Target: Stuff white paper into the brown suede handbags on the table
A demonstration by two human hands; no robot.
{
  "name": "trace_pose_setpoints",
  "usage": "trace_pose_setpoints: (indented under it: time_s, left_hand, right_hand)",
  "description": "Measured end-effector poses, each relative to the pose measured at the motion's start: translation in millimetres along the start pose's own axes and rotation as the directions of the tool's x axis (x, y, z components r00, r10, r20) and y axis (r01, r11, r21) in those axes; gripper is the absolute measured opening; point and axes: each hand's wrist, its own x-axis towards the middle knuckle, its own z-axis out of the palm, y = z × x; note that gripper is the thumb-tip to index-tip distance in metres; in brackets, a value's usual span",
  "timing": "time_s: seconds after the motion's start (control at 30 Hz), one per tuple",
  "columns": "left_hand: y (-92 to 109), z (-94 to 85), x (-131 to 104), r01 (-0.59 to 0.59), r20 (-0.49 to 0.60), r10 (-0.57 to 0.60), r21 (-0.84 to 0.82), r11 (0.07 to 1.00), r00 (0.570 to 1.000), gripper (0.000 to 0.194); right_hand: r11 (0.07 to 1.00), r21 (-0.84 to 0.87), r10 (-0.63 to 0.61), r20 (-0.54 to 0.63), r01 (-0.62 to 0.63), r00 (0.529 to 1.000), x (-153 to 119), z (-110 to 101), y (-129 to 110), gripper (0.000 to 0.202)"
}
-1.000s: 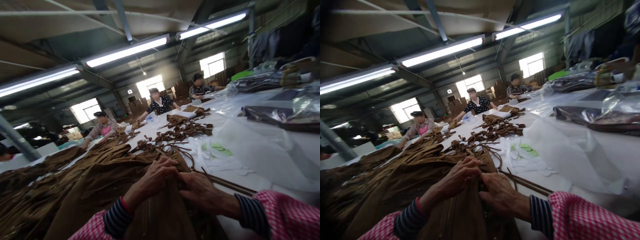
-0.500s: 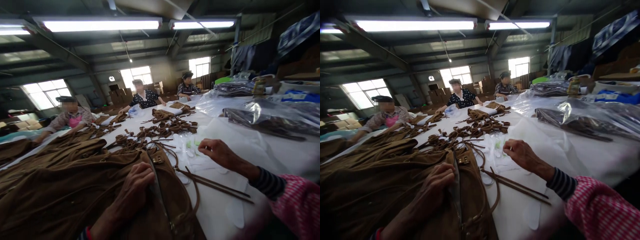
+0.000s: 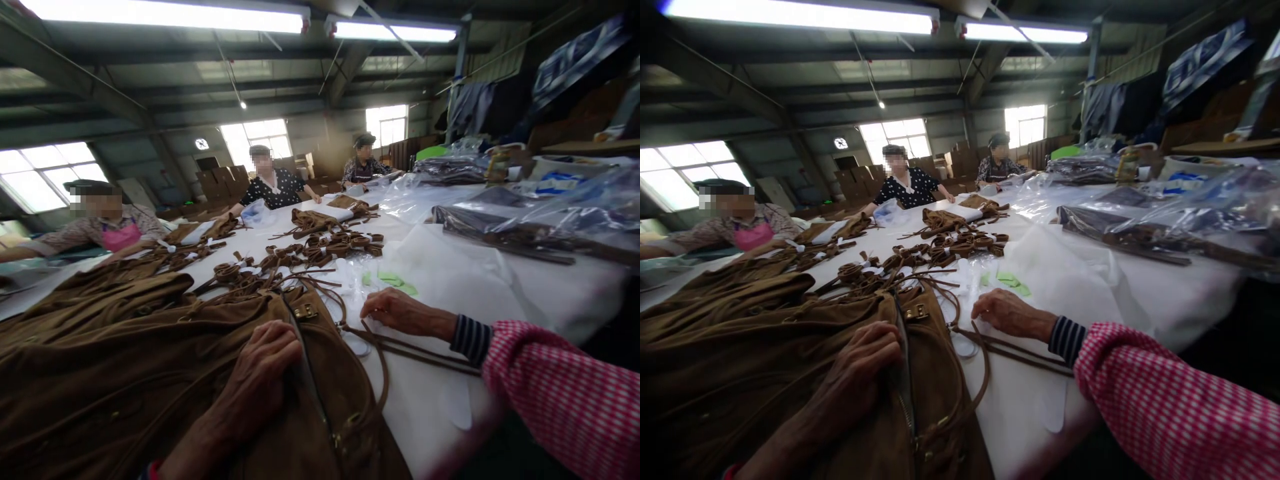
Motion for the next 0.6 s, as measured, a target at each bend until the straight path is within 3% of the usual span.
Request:
trace_pose_setpoints:
  time_s: [0.13,0.23,0.37,0.43,0.47,0.53,0.6]
  left_hand:
    - [-4,0.5,0,-0.002,0.016,0.002,-0.002,1.0,1.0,0.033]
    - [-11,-7.6,5,0.102,0.097,-0.094,-0.087,0.991,0.991,0.027]
    - [-16,-29.7,32,0.332,0.347,-0.197,-0.388,0.86,0.917,0.019]
    - [-14,-32.3,54,0.427,0.42,-0.232,-0.461,0.778,0.877,0.028]
    - [-11,-28.6,67,0.446,0.421,-0.258,-0.442,0.779,0.869,0.033]
    - [-6,-10.5,91,0.387,0.366,-0.274,-0.282,0.878,0.889,0.038]
    - [-2,17.3,111,0.192,0.342,-0.162,-0.054,0.98,0.926,0.038]
  right_hand:
    - [0.972,0.223,0.066,0.038,-0.073,0.997,-6,-10,11,0.028]
    - [0.969,0.243,0.04,-0.009,-0.037,0.999,-12,-16,9,0.028]
    - [0.963,0.264,0.091,-0.156,-0.048,0.984,-14,-16,0,0.025]
    - [0.958,0.286,0.099,-0.233,-0.029,0.967,-12,-12,-5,0.021]
    - [0.957,0.291,0.093,-0.269,-0.011,0.959,-11,-9,-7,0.018]
    - [0.959,0.283,0.065,-0.325,0.031,0.943,-10,-2,-11,0.013]
    - [0.958,0.277,0.036,-0.353,0.068,0.935,-10,5,-16,0.011]
